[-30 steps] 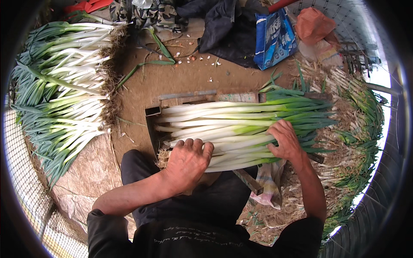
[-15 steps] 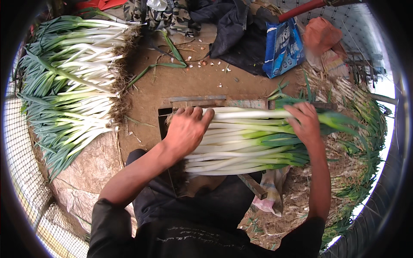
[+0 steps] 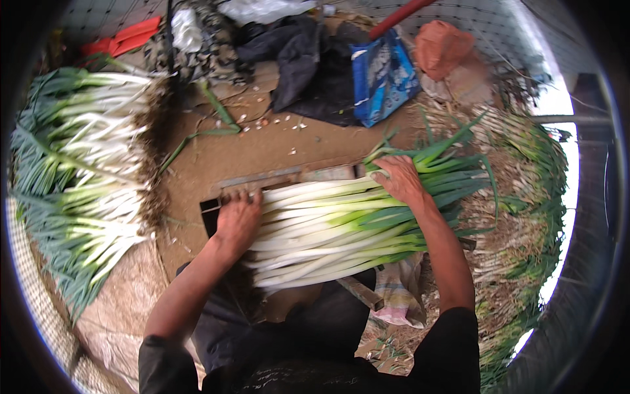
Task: The person walks into a covered shed, picks up a metal plate and a wooden frame, then sits on the ground. They gather bundles of green onions, place them into the wooden frame, and secure them with a black strap.
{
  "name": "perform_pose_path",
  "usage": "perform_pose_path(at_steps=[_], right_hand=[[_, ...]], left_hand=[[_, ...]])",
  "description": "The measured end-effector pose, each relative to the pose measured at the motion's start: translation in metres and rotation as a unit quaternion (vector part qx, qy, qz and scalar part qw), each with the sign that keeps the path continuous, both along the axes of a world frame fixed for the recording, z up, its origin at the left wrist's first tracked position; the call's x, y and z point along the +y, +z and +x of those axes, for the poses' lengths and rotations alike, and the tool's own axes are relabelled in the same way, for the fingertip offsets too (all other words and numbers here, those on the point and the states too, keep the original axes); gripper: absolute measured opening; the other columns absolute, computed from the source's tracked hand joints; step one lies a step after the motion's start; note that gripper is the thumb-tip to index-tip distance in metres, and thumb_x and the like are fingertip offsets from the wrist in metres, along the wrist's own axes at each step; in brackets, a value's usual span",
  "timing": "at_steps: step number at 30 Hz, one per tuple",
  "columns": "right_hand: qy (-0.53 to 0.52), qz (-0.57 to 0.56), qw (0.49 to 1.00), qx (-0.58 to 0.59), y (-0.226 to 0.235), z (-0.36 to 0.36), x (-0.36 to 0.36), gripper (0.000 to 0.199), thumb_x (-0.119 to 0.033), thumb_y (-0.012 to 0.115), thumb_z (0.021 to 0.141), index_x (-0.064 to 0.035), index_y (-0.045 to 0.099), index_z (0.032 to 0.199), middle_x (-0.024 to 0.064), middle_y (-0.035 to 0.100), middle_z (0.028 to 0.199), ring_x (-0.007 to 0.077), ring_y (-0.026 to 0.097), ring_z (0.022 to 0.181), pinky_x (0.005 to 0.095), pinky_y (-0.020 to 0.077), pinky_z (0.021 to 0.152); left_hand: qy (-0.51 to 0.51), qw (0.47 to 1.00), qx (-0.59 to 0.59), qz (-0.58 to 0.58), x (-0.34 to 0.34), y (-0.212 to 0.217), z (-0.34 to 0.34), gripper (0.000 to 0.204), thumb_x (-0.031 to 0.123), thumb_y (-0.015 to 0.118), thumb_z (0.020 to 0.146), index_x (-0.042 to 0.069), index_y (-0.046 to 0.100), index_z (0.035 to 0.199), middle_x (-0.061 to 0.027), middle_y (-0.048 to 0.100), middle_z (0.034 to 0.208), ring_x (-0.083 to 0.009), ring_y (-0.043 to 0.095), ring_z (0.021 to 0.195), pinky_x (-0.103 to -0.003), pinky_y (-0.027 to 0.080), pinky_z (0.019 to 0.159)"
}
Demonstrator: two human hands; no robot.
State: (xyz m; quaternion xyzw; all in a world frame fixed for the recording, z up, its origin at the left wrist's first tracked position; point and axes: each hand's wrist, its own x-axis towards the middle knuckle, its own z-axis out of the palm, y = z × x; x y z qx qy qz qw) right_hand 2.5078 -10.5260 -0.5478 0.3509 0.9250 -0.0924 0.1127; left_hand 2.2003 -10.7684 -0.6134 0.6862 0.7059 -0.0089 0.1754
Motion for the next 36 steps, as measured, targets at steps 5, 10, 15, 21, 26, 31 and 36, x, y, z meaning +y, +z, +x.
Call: perform_pose_path(at_steps=[5, 10, 15, 21, 26, 31, 36], right_hand=[[-0.082, 0.085, 0.993, -0.024, 0.002, 0.038, 0.027, 0.044, -0.046, 0.05, 0.089, -0.0077, 0.068, 0.103, 0.0122, 0.065, 0.105, 0.0293, 0.056, 0.101, 0.0426, 0.0335, 0.095], [-0.139, 0.163, 0.977, 0.015, -0.013, 0.051, -0.002, 0.043, -0.041, 0.051, 0.087, -0.0035, 0.068, 0.101, 0.0136, 0.066, 0.096, 0.0302, 0.057, 0.096, 0.0423, 0.0374, 0.089], [-0.14, 0.073, 0.981, -0.115, -0.004, 0.022, 0.045, 0.054, -0.051, 0.056, 0.081, -0.0017, 0.068, 0.1, 0.0177, 0.067, 0.095, 0.0342, 0.06, 0.096, 0.046, 0.0369, 0.091], [-0.26, 0.037, 0.912, -0.317, 0.015, 0.019, 0.103, 0.044, -0.045, 0.057, 0.081, -0.0064, 0.073, 0.092, 0.0164, 0.067, 0.104, 0.0324, 0.062, 0.1, 0.0457, 0.0372, 0.096], [-0.253, 0.119, 0.919, -0.276, 0.034, 0.027, 0.059, 0.043, -0.038, 0.055, 0.083, -0.0009, 0.069, 0.099, 0.0193, 0.066, 0.105, 0.0341, 0.056, 0.11, 0.0459, 0.035, 0.098], [-0.377, 0.176, 0.899, -0.135, 0.058, 0.051, -0.003, 0.063, -0.04, 0.056, 0.083, 0.0049, 0.05, 0.126, 0.0247, 0.059, 0.114, 0.0371, 0.052, 0.113, 0.0488, 0.0327, 0.102], [-0.443, 0.28, 0.848, 0.085, 0.033, 0.114, -0.006, 0.074, -0.026, 0.066, 0.077, 0.0047, 0.034, 0.137, 0.0274, 0.045, 0.132, 0.0417, 0.044, 0.122, 0.0472, 0.0322, 0.105]], left_hand=[[-0.01, 0.999, -0.035, -0.009, 0.009, -0.001, 0.001, 0.045, 0.012, 0.054, 0.08, 0.001, 0.049, 0.123, -0.0203, 0.06, 0.103, -0.0326, 0.059, 0.097, -0.046, 0.046, 0.088], [-0.011, 1.0, -0.016, -0.006, 0.003, 0.009, 0.003, 0.043, 0.012, 0.055, 0.079, 0.002, 0.05, 0.121, -0.0202, 0.06, 0.103, -0.0326, 0.059, 0.097, -0.044, 0.046, 0.087], [0.005, 0.998, -0.032, -0.046, 0.005, 0.003, 0.002, 0.05, 0.012, 0.054, 0.08, 0.002, 0.047, 0.129, -0.0233, 0.058, 0.11, -0.0355, 0.058, 0.1, -0.045, 0.048, 0.089], [-0.011, 1.0, -0.009, -0.011, 0.004, -0.006, 0.003, 0.05, 0.013, 0.053, 0.08, 0.003, 0.047, 0.129, -0.0246, 0.057, 0.111, -0.0368, 0.057, 0.101, -0.05, 0.043, 0.094], [0.015, 0.999, -0.046, -0.017, 0.0, -0.009, 0.004, 0.05, 0.014, 0.053, 0.08, 0.002, 0.047, 0.128, -0.0256, 0.056, 0.113, -0.0377, 0.056, 0.102, -0.053, 0.039, 0.096], [-0.029, 0.999, 0.002, -0.041, -0.002, -0.007, 0.002, 0.051, 0.015, 0.052, 0.082, 0.001, 0.044, 0.131, -0.0264, 0.054, 0.118, -0.038, 0.054, 0.107, -0.053, 0.039, 0.096], [-0.036, 0.999, 0.013, -0.039, -0.001, -0.01, 0.003, 0.051, 0.015, 0.051, 0.082, -0.001, 0.044, 0.13, -0.0277, 0.055, 0.118, -0.0382, 0.056, 0.106, -0.051, 0.041, 0.094]])
